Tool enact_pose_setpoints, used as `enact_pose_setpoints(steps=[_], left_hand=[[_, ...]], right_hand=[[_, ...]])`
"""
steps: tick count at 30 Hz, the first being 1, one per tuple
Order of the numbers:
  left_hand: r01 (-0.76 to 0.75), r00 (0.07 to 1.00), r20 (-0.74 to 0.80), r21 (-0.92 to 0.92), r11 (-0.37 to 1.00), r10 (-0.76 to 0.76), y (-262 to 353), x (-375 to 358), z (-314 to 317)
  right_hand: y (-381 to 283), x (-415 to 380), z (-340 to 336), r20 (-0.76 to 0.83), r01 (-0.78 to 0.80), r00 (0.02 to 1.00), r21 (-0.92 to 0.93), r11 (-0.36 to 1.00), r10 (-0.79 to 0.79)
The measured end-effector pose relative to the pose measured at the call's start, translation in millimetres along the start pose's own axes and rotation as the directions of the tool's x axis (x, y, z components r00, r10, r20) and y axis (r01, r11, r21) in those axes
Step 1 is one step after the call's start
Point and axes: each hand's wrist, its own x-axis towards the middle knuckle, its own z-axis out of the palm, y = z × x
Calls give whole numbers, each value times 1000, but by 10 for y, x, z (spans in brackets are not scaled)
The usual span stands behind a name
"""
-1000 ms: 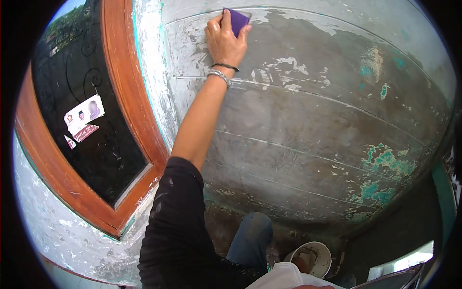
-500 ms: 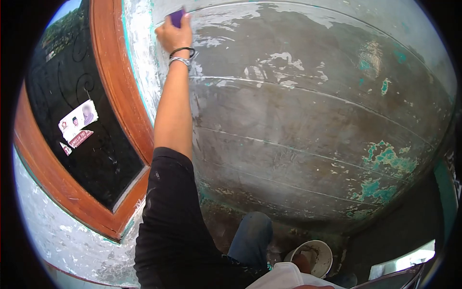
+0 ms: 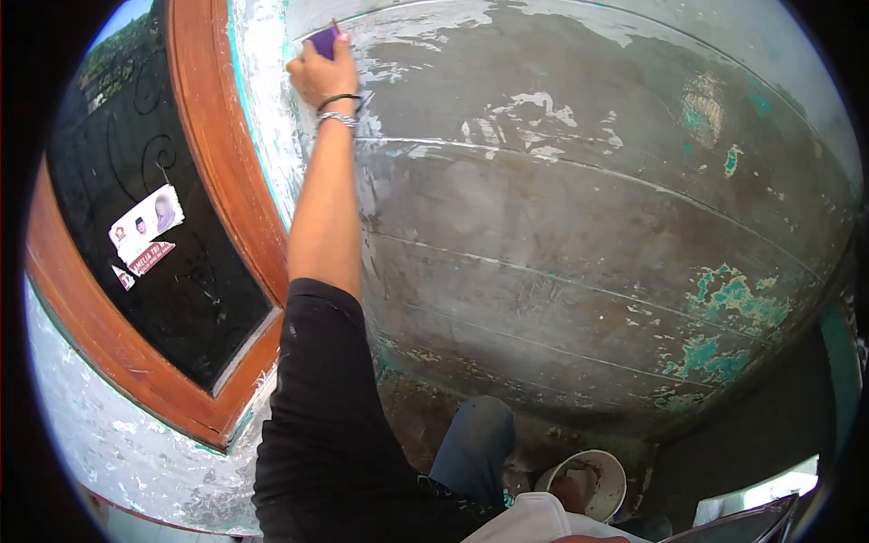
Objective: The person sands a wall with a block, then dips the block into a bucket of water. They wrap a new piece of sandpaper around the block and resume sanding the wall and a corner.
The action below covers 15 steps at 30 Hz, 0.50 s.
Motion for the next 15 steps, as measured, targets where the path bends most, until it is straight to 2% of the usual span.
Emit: enact_pose_setpoints(steps=[1, 3, 5, 8, 9, 10, 11, 13, 15], left_hand=[[40, 999, -32, 41, 998, -38, 137, -64, 35], [-327, 942, -118, -126, 937, 313, 541, -381, 16], [-589, 808, -170, -289, 755, 565, 919, -755, -107], [-602, 796, -87, -220, 768, 599, 631, -395, -101], [-478, 878, -52, -172, 862, 476, 447, -204, -68], [-272, 962, -18, -120, 955, 271, 257, -49, -39], [-104, 994, 16, -108, 989, 106, 94, 45, -9], [-69, 998, -15, -20, 997, 68, 255, -34, -23], [-378, 926, -53, -140, 915, 374, 589, -338, -83]], right_hand=[[-4, 11, -2, -1, 4, 1000, 1, 1000, -4], [-11, 28, -2, -4, 5, 1000, 1, 1000, -5], [-38, 78, 18, -4, 3, 1000, -5, 1000, -4], [-79, 40, -16, -3, 1, 1000, 13, 1000, 0], [-49, 43, -7, -7, -3, 1000, 11, 1000, 3], [-52, 61, 5, -8, -3, 1000, 9, 1000, 3], [-64, 67, 3, -13, -3, 1000, 14, 1000, 4], [-62, 25, -21, -11, -1, 1000, 16, 1000, 1], [-91, 6, -42, -14, -7, 1000, 23, 1000, 7]])
